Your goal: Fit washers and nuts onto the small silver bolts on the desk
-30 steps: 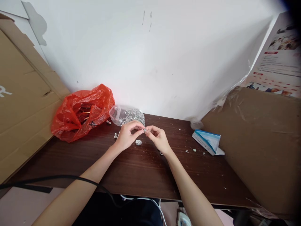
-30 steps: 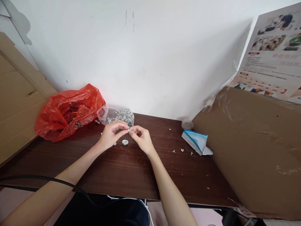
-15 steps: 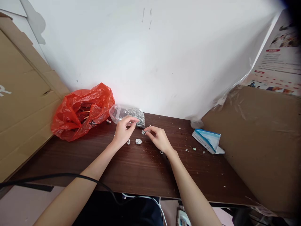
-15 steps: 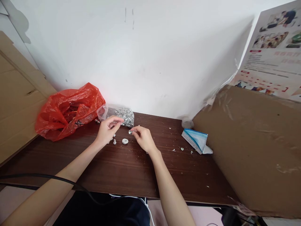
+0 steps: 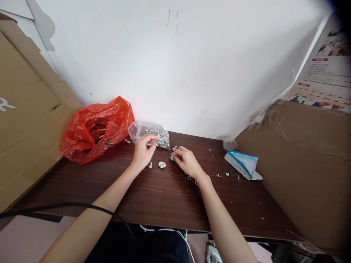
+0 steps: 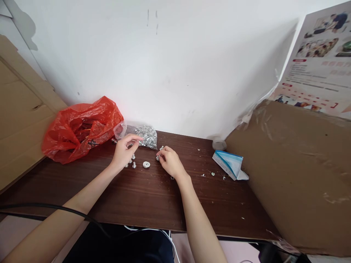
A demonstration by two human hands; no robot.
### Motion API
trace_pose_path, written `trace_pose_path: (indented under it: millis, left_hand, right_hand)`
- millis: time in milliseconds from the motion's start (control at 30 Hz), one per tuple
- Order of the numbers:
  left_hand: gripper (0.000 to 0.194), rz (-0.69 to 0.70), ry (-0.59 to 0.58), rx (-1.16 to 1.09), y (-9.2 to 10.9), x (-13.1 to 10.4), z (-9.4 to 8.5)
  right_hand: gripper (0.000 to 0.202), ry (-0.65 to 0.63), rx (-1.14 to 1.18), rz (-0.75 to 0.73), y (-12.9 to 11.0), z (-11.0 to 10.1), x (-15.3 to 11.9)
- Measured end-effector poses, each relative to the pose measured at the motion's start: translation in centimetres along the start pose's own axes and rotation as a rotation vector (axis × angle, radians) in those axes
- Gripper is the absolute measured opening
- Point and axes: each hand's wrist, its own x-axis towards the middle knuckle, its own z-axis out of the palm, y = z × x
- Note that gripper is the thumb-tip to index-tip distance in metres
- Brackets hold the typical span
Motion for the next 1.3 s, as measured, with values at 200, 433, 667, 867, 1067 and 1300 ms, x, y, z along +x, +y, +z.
trace_pose_path:
  millis: [200, 433, 667, 867, 1067, 1300]
  left_hand:
    - [0.023, -0.23, 0.104, -0.084, -1.2, 0.3, -0.2]
    - [0.017, -0.207, 0.088, -0.097, -0.7, 0.2, 0.0]
    - [0.016, -0.221, 0.09, -0.06, -0.6, 0.3, -0.1]
    - [0.017, -0.237, 0.08, -0.061, -0.8, 0.3, -0.1]
    - [0.016, -0.255, 0.074, -0.078, -0.7, 0.3, -0.1]
    - [0.016, -0.281, 0.061, -0.068, -0.4, 0.3, -0.2]
  right_hand:
    - [0.019, -0.008, -0.002, 0.016, 0.0, 0.1, 0.0]
    - [0.015, -0.019, -0.009, 0.036, 0.2, 0.0, 0.0]
    - [0.017, -0.042, 0.077, -0.029, 0.0, 0.7, 0.0]
    - [0.046, -0.16, 0.461, -0.065, -1.8, 1.2, -0.1]
    - [0.031, -0.07, 0.346, -0.042, -1.5, 1.0, 0.0]
    - [0.04, -0.16, 0.311, -0.093, -2.5, 1.5, -0.2]
